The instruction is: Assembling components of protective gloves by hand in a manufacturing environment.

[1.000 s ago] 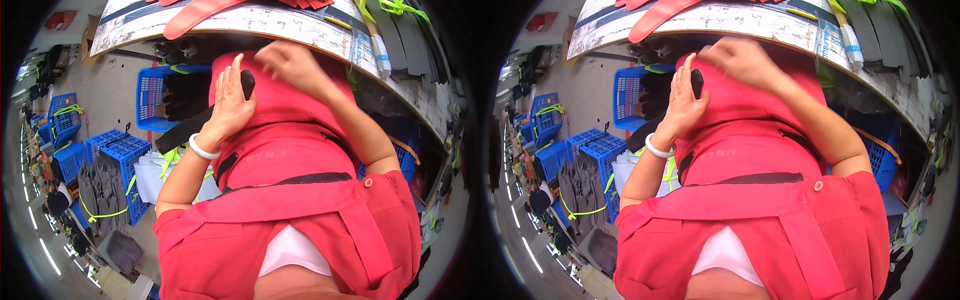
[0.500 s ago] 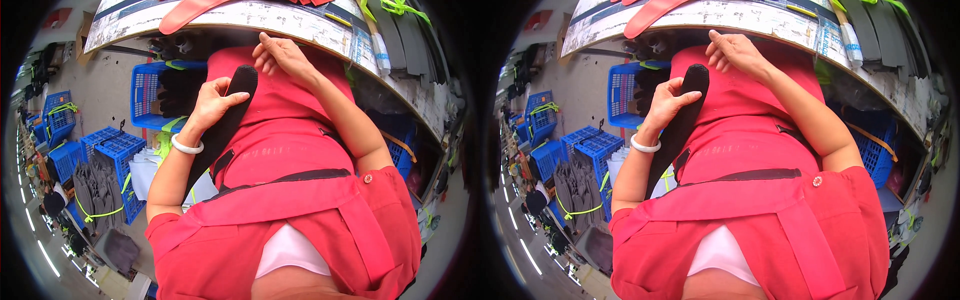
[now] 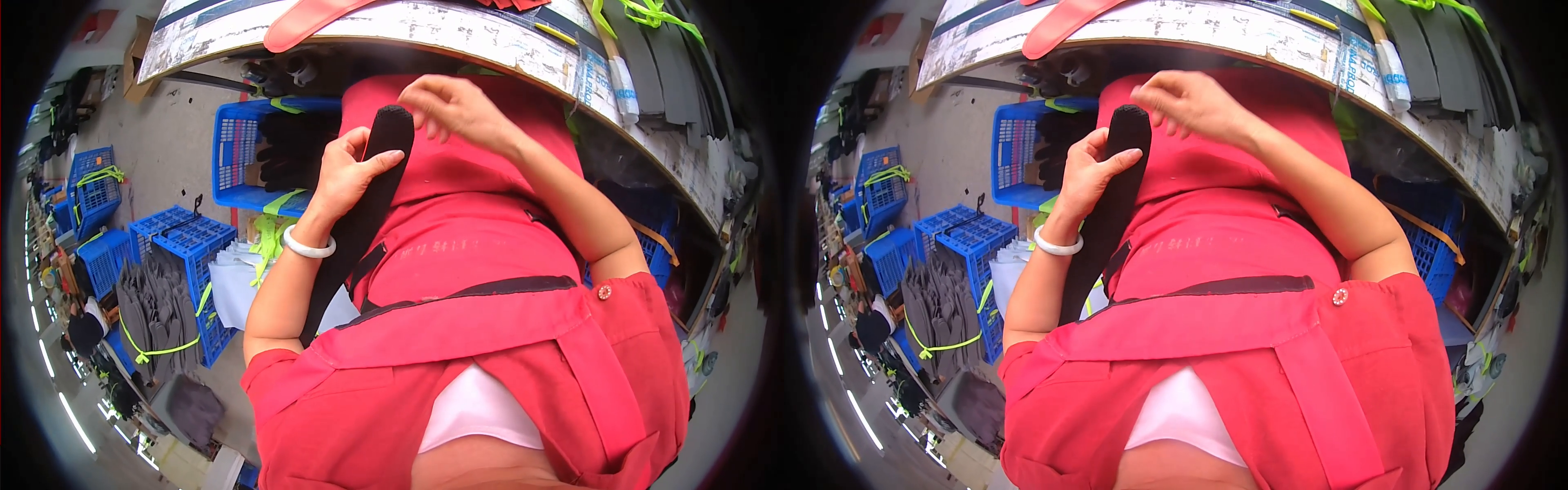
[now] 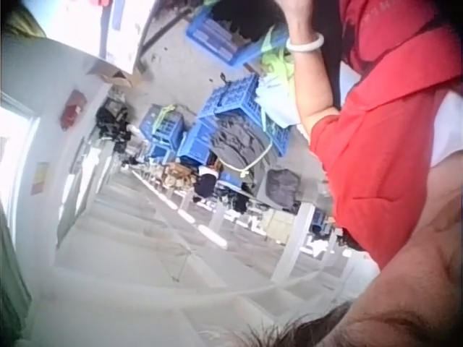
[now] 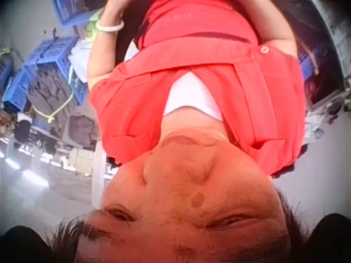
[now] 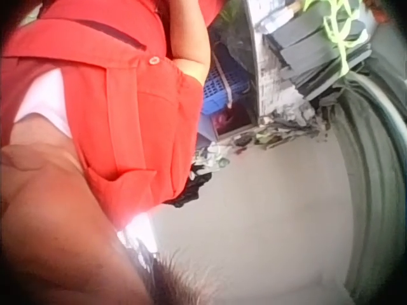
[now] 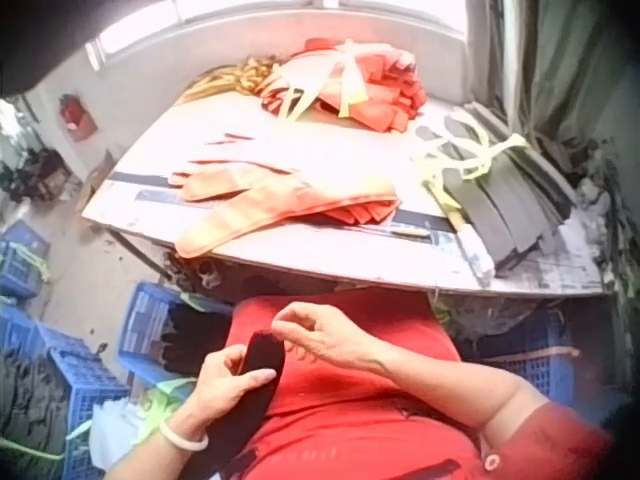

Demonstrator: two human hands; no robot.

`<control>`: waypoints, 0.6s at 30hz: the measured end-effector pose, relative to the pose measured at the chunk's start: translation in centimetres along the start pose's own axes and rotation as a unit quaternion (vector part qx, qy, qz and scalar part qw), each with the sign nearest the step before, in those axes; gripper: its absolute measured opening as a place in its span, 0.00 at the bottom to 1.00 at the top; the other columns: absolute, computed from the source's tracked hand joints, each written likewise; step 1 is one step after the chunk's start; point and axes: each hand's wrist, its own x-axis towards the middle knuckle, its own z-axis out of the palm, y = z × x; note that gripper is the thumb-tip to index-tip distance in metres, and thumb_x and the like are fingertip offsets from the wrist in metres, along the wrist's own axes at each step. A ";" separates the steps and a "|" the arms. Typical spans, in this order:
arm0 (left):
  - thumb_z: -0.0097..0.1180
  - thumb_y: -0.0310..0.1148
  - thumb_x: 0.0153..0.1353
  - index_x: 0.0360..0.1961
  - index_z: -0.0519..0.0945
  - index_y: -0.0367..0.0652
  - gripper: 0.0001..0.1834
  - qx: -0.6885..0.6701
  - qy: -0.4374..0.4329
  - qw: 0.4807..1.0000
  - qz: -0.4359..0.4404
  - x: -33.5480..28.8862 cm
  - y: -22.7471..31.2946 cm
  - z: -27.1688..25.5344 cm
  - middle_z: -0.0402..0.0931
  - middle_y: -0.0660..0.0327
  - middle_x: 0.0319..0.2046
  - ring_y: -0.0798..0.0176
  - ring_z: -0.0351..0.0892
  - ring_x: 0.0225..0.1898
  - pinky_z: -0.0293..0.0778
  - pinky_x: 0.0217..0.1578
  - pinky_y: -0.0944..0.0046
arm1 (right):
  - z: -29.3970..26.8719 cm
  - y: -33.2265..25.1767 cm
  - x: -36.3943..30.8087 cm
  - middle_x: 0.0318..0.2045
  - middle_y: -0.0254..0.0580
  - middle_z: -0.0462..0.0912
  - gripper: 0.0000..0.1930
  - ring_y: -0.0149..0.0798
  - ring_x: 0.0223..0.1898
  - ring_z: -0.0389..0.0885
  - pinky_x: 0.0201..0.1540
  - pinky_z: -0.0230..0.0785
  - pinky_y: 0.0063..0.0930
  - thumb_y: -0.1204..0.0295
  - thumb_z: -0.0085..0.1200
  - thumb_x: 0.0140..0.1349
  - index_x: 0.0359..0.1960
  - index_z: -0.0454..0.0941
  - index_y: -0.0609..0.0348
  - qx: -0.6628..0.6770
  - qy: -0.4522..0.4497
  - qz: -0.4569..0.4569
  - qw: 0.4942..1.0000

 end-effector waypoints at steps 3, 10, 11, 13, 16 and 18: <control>0.65 0.29 0.58 0.42 0.80 0.35 0.13 -0.017 -0.029 0.999 0.026 0.2 0.3 0.8 0.80 0.66 0.33 0.77 0.75 0.32 0.73 0.35 0.75 | 1.5 0.6 -1.0 0.19 0.35 0.77 0.13 0.25 0.21 0.75 0.25 0.71 0.23 0.64 0.53 0.68 0.33 0.78 0.63 -0.105 -0.011 -0.089 0.990; 0.59 0.32 0.64 0.45 0.80 0.36 0.12 -0.090 -0.113 0.988 -0.045 0.4 1.9 -0.4 0.81 0.66 0.34 0.76 0.77 0.33 0.73 0.35 0.75 | -0.3 0.2 -1.1 0.19 0.33 0.77 0.17 0.25 0.21 0.75 0.25 0.69 0.20 0.60 0.45 0.72 0.33 0.78 0.61 0.053 -0.019 -0.016 0.998; 0.59 0.32 0.64 0.45 0.80 0.36 0.12 -0.089 -0.115 0.988 -0.047 0.4 2.2 -0.2 0.81 0.66 0.34 0.76 0.77 0.33 0.73 0.35 0.75 | -0.9 0.4 -1.0 0.20 0.32 0.77 0.19 0.24 0.21 0.74 0.25 0.69 0.20 0.57 0.43 0.72 0.35 0.78 0.60 0.043 -0.002 -0.040 0.998; 0.60 0.32 0.63 0.44 0.81 0.37 0.12 -0.094 -0.100 0.990 -0.023 0.4 2.6 0.2 0.82 0.65 0.33 0.75 0.78 0.32 0.74 0.35 0.74 | -1.2 0.1 -1.2 0.20 0.32 0.76 0.20 0.24 0.22 0.74 0.26 0.69 0.20 0.56 0.44 0.72 0.35 0.78 0.60 0.030 0.004 -0.037 0.999; 0.61 0.30 0.62 0.44 0.81 0.37 0.11 -0.107 -0.108 0.987 -0.042 0.8 2.6 0.3 0.82 0.65 0.34 0.75 0.78 0.33 0.74 0.36 0.74 | -0.7 0.0 -1.5 0.20 0.32 0.76 0.18 0.25 0.22 0.74 0.26 0.68 0.21 0.57 0.47 0.71 0.34 0.78 0.61 0.037 0.007 -0.037 0.999; 0.62 0.29 0.61 0.43 0.81 0.37 0.11 -0.096 -0.113 0.988 -0.045 1.1 2.3 0.4 0.81 0.65 0.33 0.75 0.78 0.33 0.74 0.36 0.74 | 0.4 0.0 -1.6 0.19 0.35 0.76 0.16 0.26 0.22 0.74 0.26 0.67 0.25 0.60 0.50 0.69 0.34 0.78 0.61 -0.028 -0.013 -0.081 0.996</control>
